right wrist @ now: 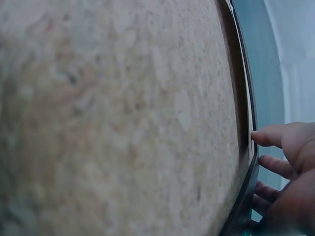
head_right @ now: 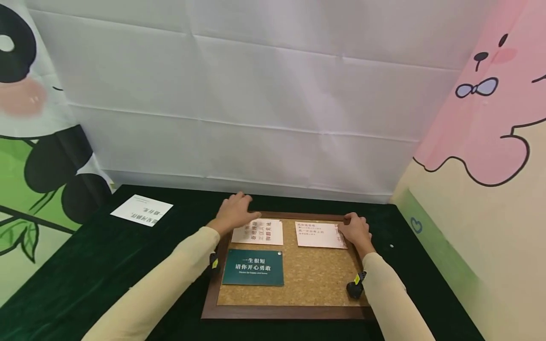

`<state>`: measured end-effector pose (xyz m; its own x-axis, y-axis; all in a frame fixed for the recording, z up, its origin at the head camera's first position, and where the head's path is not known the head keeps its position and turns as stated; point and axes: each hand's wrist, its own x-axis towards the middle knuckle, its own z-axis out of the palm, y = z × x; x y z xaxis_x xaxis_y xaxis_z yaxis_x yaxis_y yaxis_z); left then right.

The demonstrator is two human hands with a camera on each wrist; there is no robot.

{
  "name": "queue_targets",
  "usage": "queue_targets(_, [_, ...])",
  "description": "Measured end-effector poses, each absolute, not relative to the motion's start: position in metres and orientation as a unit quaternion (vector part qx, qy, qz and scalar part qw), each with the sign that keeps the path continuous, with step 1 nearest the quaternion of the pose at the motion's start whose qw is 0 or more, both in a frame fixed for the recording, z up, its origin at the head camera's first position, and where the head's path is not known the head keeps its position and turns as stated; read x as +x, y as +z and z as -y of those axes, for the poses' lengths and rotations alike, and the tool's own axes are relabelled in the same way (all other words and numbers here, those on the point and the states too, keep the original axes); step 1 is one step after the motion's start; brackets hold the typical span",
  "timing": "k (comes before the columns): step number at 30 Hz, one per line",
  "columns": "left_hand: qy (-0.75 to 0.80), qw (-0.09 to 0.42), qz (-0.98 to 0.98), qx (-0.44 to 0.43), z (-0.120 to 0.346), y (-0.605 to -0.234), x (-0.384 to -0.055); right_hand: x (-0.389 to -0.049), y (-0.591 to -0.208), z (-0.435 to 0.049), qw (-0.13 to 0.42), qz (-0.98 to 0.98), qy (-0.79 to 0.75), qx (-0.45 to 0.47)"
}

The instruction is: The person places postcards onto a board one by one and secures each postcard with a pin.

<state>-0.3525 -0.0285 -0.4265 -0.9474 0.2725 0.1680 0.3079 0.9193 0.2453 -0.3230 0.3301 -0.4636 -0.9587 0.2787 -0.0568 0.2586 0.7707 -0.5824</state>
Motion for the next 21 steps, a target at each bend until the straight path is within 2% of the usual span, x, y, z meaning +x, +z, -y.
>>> queue_targets(7, [-0.153,0.058,0.985,-0.047,0.141,-0.432,-0.377,-0.32,-0.461,-0.328,0.014,0.941,0.307,-0.14])
queue_targets(12, [-0.161,0.056,0.985,0.024,0.21,-0.44,-0.375,-0.32,-0.461,-0.328,0.013,0.942,0.304,-0.14])
queue_targets(16, [-0.164,0.055,0.982,0.071,0.249,-0.447,-0.367,-0.322,-0.462,-0.329,0.012,0.942,0.304,-0.142])
queue_targets(21, [-0.179,0.023,0.98,0.087,0.276,-0.451,-0.357,-0.323,-0.464,-0.33,0.012,0.943,0.299,-0.144])
